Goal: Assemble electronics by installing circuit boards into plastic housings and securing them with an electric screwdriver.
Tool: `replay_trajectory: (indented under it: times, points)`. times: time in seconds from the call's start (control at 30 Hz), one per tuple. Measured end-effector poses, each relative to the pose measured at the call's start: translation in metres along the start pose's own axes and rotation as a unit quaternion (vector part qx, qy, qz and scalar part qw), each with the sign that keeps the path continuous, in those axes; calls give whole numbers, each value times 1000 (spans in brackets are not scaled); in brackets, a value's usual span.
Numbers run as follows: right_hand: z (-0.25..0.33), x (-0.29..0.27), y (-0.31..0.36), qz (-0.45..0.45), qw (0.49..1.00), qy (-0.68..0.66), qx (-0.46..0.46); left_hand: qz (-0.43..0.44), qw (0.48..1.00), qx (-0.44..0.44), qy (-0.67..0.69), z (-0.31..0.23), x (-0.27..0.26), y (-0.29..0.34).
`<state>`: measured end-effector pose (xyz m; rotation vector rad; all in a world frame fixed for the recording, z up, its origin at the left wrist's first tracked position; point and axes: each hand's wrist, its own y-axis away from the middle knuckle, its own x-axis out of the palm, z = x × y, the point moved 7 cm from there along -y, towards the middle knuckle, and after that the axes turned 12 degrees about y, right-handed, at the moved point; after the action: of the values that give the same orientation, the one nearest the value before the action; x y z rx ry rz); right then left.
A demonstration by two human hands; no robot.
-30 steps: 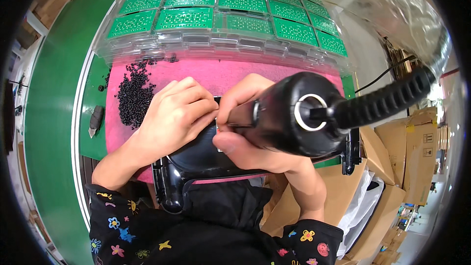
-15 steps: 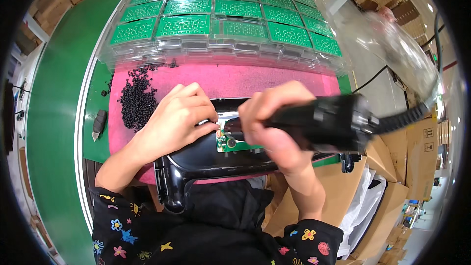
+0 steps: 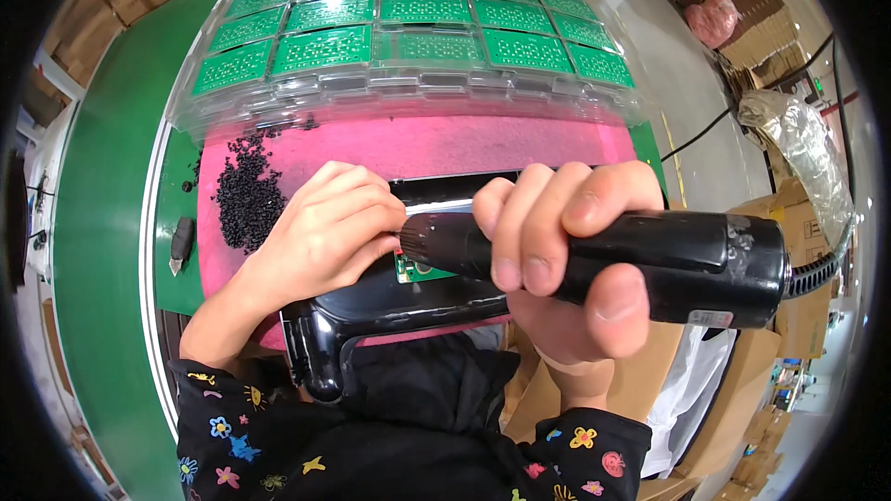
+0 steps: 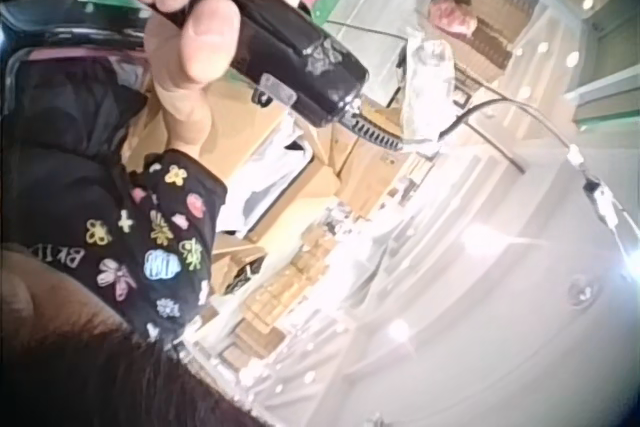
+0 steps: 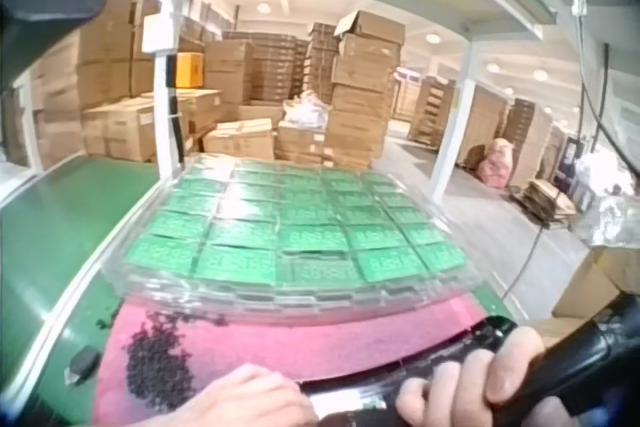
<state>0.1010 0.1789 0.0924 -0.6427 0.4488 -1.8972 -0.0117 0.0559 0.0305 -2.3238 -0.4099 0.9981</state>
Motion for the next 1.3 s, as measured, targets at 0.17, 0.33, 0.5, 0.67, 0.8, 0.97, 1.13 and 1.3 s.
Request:
replay_trajectory:
  times: [0.17,0.33,0.5,0.67,0.8,0.97,1.13,1.3]
  points:
    - [5,4,5,29,999,19,-19,24,999,-24,-3,1,3,-4]
    - [6,13,4,16,999,46,8,43,988,-76,130,9,4,1]
    - [13,14,8,41,999,3,-8,46,965,-88,242,12,12,0]
    - [-3,15,18,60,994,56,74,-32,989,-122,81,18,-10,4]
    - [-4,13,21,62,996,48,52,39,983,-77,164,9,10,-2]
    - [-3,12,22,42,999,-14,13,166,942,-133,259,14,22,7]
    - [-2,14,23,82,997,-2,-16,177,928,-120,306,14,29,10]
    - [0,15,26,78,997,-15,0,91,981,-83,150,11,16,5]
